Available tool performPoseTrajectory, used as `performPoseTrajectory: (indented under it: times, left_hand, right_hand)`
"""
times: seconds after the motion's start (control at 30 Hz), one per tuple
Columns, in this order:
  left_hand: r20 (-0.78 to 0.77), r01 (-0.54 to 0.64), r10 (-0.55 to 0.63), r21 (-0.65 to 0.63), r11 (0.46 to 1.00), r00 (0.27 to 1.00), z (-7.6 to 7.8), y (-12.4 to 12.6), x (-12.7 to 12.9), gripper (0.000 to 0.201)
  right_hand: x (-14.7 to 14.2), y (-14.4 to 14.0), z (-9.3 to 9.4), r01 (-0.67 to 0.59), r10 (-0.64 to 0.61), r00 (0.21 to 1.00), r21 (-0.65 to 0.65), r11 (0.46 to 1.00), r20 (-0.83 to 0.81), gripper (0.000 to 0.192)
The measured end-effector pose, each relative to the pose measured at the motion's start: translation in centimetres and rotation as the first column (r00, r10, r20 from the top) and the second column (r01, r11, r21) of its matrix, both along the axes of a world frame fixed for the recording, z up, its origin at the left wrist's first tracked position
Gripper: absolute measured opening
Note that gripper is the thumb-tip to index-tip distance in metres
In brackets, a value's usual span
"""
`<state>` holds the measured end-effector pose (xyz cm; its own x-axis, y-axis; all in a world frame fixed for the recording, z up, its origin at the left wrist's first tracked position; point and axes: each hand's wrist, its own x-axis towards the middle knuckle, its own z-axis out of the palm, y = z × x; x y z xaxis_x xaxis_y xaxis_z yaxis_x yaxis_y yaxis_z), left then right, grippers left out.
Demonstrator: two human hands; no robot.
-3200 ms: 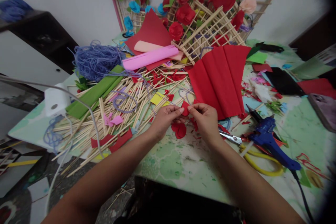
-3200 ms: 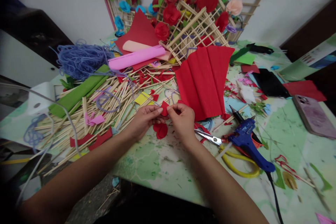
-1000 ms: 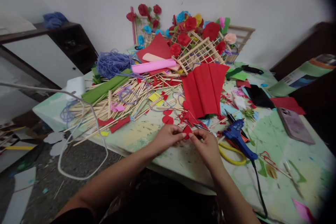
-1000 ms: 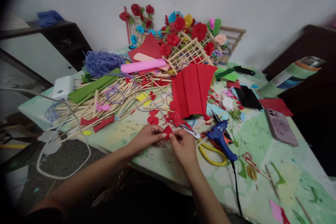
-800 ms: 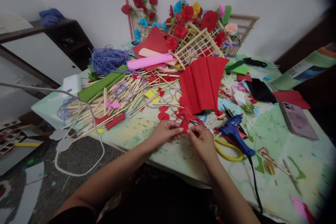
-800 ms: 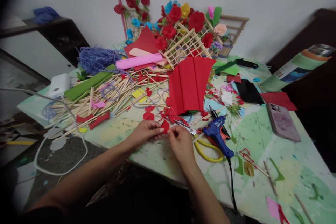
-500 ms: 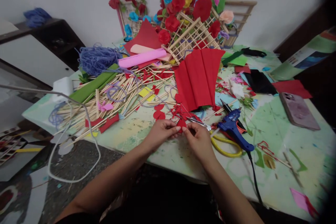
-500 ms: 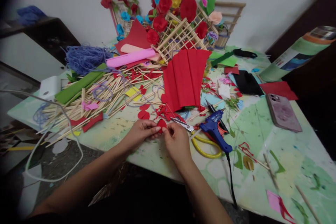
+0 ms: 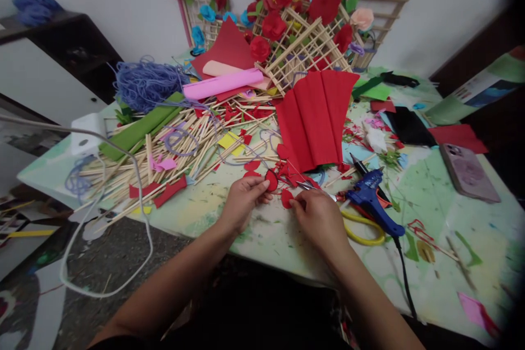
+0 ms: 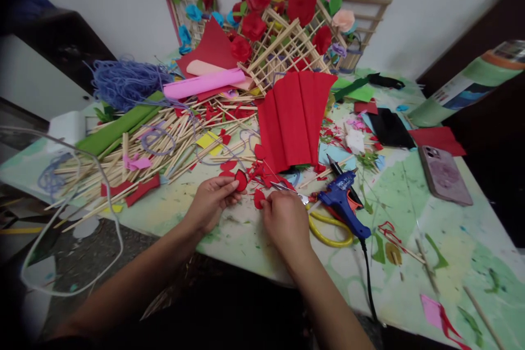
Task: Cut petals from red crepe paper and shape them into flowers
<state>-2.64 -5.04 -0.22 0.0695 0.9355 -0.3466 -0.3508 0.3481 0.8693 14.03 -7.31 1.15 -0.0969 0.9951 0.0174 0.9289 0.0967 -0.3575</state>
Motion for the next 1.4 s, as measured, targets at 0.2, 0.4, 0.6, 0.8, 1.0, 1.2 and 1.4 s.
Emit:
performPoseTrajectory:
  times: [0.2,0.4,0.6,0.8,1.0,1.2,1.4]
  left_hand:
    - [0.022,-0.009,0.009,-0.022,1.000,1.000,0.2,0.1,-0.3,0.025]
    - [0.057,-0.049,0.051,-0.036,0.998,0.997,0.2,0.0,-0.4,0.028]
    - [0.056,-0.040,0.040,-0.009,0.999,0.998,-0.1,0.1,-0.5,0.024]
    - [0.057,-0.057,0.057,-0.007,0.998,0.997,-0.2,0.1,-0.4,0.024]
    - [0.088,-0.082,0.083,-0.008,0.997,0.993,0.0,0.3,-0.3,0.025]
    - [0.091,-0.092,0.093,-0.014,0.996,0.991,0.1,0.3,-0.1,0.026]
    - [0.077,-0.116,0.115,-0.001,0.993,0.990,-0.1,0.1,-0.1,0.029]
  right_hand:
    - [0.3,2.4,1.5,0.029,-0.070,0.977,0.202,0.979,0.201,0.023]
    - [0.4,4.6,0.3,-0.022,-0.020,0.947,0.128,0.992,0.319,0.022]
    - [0.4,4.1,0.5,0.014,-0.062,0.944,0.149,0.989,0.324,0.025]
    - [1.4,3.8,1.9,0.032,-0.082,0.949,0.166,0.986,0.303,0.023]
    - [1.7,3.5,2.3,-0.045,0.022,0.992,0.187,0.981,0.125,0.021]
    - [1.2,3.2,1.6,0.039,-0.030,0.999,0.238,0.970,-0.043,0.020]
    - [0.1,5.6,0.7,0.133,-0.089,0.944,0.119,0.984,-0.318,0.021]
